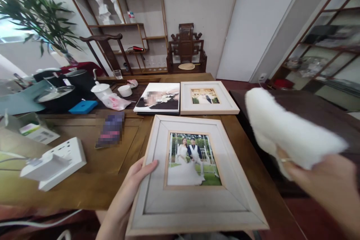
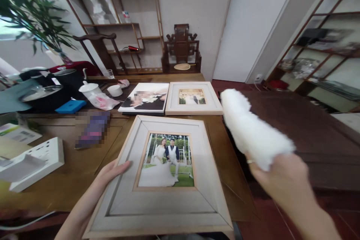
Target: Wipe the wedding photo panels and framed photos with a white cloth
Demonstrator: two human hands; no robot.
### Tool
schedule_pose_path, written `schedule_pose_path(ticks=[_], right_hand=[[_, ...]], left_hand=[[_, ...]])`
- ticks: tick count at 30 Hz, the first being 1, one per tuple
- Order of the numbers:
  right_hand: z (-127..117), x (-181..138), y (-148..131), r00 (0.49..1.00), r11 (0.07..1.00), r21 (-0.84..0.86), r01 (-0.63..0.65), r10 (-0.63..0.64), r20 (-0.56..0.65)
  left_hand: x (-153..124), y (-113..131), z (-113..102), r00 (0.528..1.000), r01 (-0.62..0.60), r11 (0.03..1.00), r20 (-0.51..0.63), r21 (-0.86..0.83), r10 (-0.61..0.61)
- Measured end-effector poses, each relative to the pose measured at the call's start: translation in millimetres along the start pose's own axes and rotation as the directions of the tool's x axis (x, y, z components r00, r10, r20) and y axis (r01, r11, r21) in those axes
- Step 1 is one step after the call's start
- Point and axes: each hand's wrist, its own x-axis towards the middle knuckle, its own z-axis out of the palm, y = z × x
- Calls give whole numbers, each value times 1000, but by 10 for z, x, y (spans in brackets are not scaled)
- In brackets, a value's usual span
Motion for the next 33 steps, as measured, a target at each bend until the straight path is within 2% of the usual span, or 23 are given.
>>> schedule_pose_path(ticks=[3,5,7,9,11,13,15,16,18,20,22,24,26,29,33], right_hand=[[222,-50,-322,969,969,-1,247,-247,30],[353,-57,-502,938,938,35,345,-346,14],[438,-55,-590,947,946,30,322,-321,-21],[460,-48,-579,969,970,-11,241,-241,-58],[424,-29,-505,981,985,-82,152,-161,-107],[351,6,-421,971,977,-191,92,-131,-200],[283,51,-374,945,961,-260,97,-171,-279],[263,73,-371,936,958,-250,141,-212,-283],[261,102,-404,919,938,-133,319,-341,-198],[300,109,-463,872,871,45,489,-487,-54],[342,96,-514,828,822,176,541,-558,56],[361,75,-544,840,833,239,498,-532,105],[355,63,-553,858,850,255,461,-500,118],[345,75,-552,863,860,256,442,-485,139],[393,122,-563,882,875,257,409,-452,134]], left_hand=[[5,15,60,1000,-10,991,29,131,7],[21,25,67,997,-71,957,43,283,61],[40,39,62,989,-146,890,58,432,135],[56,60,64,979,-196,803,60,563,197],[70,77,85,968,-206,711,36,672,247],[91,71,123,954,-209,650,7,731,299],[129,25,162,924,-258,611,6,749,383],[153,-13,178,899,-301,583,21,754,438],[206,-101,195,839,-391,508,71,767,539],[250,-176,192,770,-515,427,181,743,612],[278,-206,180,695,-616,327,299,716,654],[295,-192,170,635,-681,253,381,688,672],[315,-157,170,607,-722,228,440,653,661],[353,-120,183,592,-757,242,481,608,646],[382,-116,185,594,-771,279,486,573,641]])
